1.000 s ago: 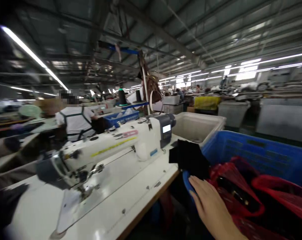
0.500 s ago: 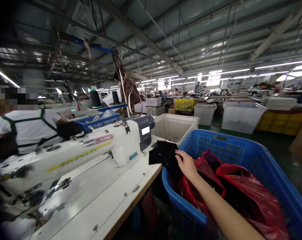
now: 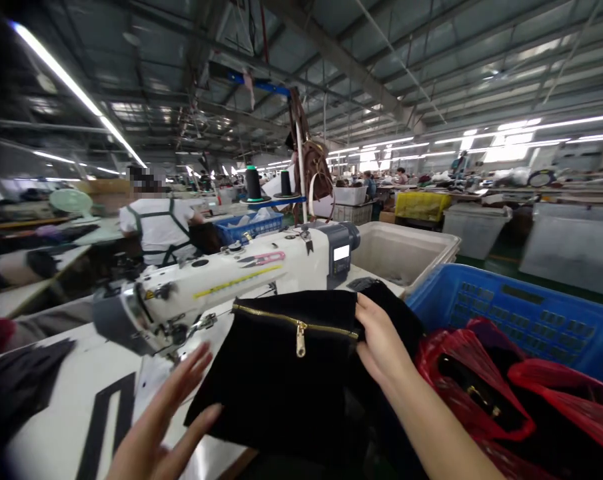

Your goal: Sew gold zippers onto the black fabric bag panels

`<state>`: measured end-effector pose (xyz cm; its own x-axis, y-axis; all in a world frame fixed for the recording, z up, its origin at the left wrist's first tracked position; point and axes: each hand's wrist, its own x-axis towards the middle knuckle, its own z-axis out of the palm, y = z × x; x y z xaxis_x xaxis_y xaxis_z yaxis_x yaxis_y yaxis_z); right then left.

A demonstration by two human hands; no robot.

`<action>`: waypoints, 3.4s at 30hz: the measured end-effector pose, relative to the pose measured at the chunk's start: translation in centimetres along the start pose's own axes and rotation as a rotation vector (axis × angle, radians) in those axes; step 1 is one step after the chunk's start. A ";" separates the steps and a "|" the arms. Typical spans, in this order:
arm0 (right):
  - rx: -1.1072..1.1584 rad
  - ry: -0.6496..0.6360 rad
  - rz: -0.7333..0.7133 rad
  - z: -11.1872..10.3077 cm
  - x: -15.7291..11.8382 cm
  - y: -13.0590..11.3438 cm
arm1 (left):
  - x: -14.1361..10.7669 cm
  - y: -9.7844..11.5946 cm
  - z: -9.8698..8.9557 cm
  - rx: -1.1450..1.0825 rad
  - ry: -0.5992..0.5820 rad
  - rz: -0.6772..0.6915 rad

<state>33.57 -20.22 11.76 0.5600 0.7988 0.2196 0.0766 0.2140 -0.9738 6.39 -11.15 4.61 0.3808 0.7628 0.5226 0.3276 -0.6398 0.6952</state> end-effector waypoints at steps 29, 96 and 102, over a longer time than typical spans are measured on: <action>-0.942 -0.327 -0.463 1.6 -1.4 12.0 | 5.3 -4.2 4.3 0.352 -0.560 0.510; -1.114 -0.856 -0.765 14.9 0.9 11.4 | 0.7 -7.7 -2.2 0.562 -0.625 0.053; -1.026 -1.015 -0.686 14.8 0.1 13.0 | 0.8 -7.5 -2.0 0.522 -0.655 0.004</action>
<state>22.43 -9.03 -0.01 -0.5359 0.8307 0.1508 0.8032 0.5567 -0.2120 2.49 -5.54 0.85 0.7554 0.6550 0.0200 0.6221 -0.7265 0.2919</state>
